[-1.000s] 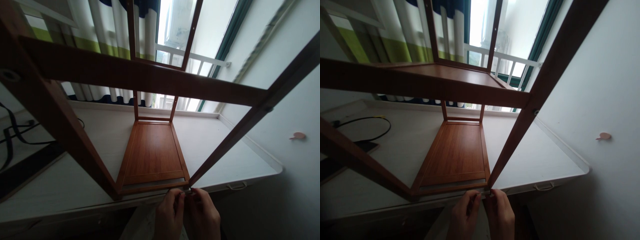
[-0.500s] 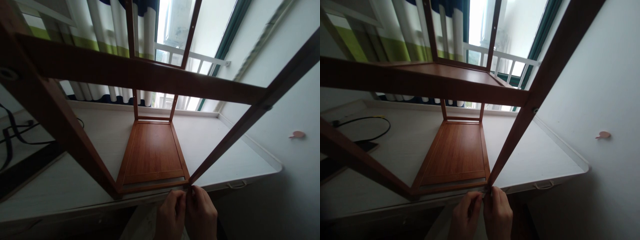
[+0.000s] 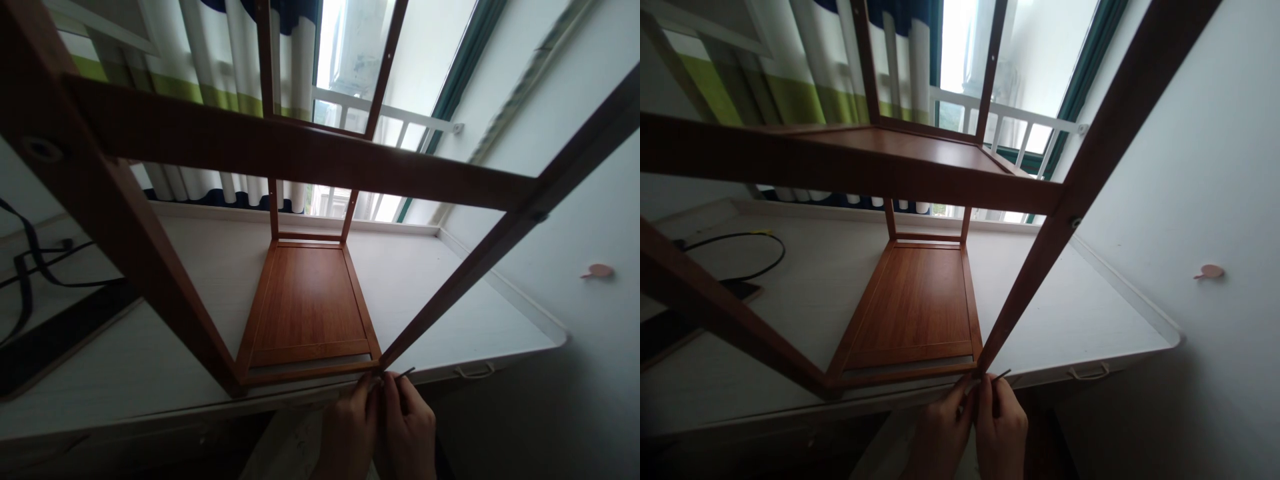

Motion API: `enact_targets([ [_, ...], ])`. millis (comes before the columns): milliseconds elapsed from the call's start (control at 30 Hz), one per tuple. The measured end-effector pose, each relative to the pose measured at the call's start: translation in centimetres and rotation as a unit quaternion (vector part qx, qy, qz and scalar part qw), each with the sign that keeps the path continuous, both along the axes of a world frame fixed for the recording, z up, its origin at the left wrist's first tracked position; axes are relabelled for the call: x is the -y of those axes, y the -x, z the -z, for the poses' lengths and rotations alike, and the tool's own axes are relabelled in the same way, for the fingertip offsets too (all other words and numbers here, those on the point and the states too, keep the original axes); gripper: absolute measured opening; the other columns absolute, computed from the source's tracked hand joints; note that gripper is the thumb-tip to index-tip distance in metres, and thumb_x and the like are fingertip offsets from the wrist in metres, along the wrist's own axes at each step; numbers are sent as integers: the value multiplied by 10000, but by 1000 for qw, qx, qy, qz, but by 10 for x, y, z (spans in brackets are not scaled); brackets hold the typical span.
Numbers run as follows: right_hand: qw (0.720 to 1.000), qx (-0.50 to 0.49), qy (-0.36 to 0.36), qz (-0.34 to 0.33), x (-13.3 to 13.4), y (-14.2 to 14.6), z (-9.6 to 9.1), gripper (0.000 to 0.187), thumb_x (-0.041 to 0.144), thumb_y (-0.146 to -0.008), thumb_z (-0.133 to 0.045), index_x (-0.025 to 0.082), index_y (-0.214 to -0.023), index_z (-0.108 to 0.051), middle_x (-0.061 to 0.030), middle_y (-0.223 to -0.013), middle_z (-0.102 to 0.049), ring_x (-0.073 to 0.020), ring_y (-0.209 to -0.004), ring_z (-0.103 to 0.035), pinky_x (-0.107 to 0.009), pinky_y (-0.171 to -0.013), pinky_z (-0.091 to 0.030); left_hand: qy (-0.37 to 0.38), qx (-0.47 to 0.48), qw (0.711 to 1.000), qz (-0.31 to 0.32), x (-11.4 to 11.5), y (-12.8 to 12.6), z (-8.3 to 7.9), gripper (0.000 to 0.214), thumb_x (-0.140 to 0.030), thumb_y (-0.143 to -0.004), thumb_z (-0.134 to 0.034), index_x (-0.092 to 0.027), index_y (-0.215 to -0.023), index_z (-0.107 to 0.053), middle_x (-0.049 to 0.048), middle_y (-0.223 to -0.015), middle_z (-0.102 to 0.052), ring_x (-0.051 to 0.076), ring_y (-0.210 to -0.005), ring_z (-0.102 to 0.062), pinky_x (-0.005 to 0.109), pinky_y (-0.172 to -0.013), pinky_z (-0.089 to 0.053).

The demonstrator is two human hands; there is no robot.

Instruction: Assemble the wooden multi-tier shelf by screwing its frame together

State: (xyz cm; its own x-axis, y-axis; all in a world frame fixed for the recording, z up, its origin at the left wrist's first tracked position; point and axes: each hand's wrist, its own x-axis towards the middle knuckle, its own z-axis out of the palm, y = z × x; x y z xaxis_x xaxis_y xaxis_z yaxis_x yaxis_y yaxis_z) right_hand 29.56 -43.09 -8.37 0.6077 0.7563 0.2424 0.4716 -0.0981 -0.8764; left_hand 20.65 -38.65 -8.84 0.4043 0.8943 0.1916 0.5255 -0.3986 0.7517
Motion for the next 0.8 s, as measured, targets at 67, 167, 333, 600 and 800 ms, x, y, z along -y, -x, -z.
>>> enact_targets([
  [67, 998, -60, 1, -12, -1, -2, -2, 356, 469, -844, -453, 175, -670, -553, -3, -592, -547, -134, -580, -518, -210, -544, -399, 64, 13, 998, 12, -1, -4, -6, 352, -304, -895, -342, -175, -1078, -614, 102, -852, -713, 251, -736, -681, 292, -621, -510],
  [167, 989, -145, -10, -29, -2, -5, -4, 373, 517, -791, -507, 166, -687, -575, -12, -611, -567, -146, -605, -530, -222, -572, -425, 123, 66, 990, 29, -1, -6, -13, 363, -298, -901, -308, -190, -1111, -583, 93, -850, -704, 213, -761, -667, 270, -684, -488],
  [333, 960, -276, -40, -27, -3, -3, -6, 359, 513, -695, -630, 179, -815, -577, -9, -672, -600, -139, -580, -555, -230, -533, -443, 175, 105, 978, 30, -2, -7, -13, 375, -330, -897, -301, -192, -1112, -576, 97, -878, -692, 208, -765, -651, 261, -623, -458],
  [600, 902, -426, -57, -36, -5, -3, -10, 394, 503, -626, -705, 194, -707, -476, 59, -529, -481, -66, -438, -450, -169, -399, -356, 170, 76, 982, 10, -4, -11, -8, 391, -334, -902, -287, -167, -1076, -594, 106, -829, -685, 214, -716, -640, 262, -556, -412],
  [800, 907, -414, -60, -49, -3, -8, -5, 319, 456, -664, -694, 186, -676, -526, 70, -458, -419, -58, -335, -381, -163, -289, -261, 117, 30, 993, -9, -2, -13, -5, 373, -307, -914, -275, -175, -1058, -593, 85, -759, -694, 199, -667, -655, 252, -570, -432],
])
